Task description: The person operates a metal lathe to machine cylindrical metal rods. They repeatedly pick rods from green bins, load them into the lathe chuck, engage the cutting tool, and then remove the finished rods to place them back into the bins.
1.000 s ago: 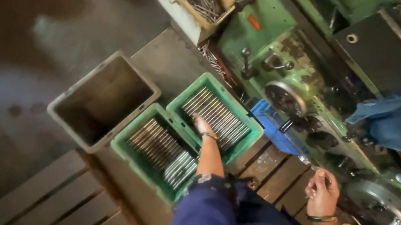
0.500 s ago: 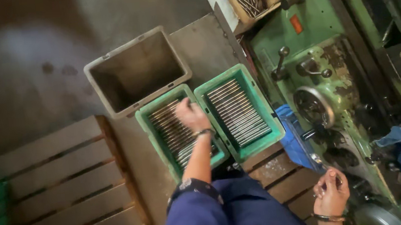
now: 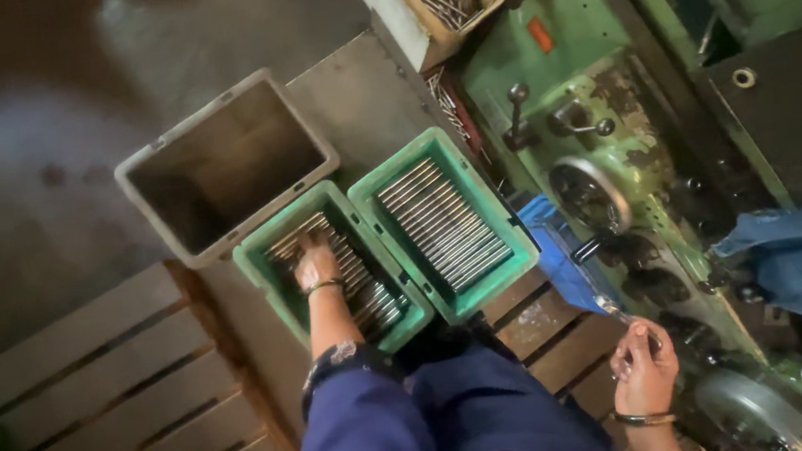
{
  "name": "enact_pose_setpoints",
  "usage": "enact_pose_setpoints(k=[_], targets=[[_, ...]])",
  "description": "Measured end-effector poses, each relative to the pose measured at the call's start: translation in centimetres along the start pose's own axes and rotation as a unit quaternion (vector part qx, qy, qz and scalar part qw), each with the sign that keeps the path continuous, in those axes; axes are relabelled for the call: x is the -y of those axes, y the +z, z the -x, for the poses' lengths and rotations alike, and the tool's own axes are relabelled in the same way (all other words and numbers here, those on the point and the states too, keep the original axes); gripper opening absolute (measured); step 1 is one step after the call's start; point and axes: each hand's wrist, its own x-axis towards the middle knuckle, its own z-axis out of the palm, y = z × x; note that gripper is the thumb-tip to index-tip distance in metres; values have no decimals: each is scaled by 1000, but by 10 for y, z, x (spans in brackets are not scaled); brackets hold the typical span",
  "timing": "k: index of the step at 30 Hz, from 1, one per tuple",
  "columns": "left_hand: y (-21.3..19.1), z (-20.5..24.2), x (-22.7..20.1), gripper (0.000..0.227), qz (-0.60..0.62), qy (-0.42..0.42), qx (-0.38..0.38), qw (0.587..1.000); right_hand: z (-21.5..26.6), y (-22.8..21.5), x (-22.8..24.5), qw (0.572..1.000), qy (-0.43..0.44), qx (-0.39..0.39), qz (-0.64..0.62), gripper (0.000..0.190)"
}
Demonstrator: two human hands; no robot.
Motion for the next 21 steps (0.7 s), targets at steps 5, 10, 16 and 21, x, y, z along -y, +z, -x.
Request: enact_pose_setpoints(k=[5,10,16,21], targets=[[-7,-5,-11,35,-169,26,-140,975,4,-3,1,1000,1,-11,7,19],[-22,31,-17,35,-111,51,30,992,3,-12,2,1000,-17,-6,-20,18],[-54,75,-72,42,232,200,-344,888,-3,-26,6,999,-27,-23,-16,18],[-62,122,-229,13,800,228,50,552,-10,-34,21,998,-59,-27,-21,19]])
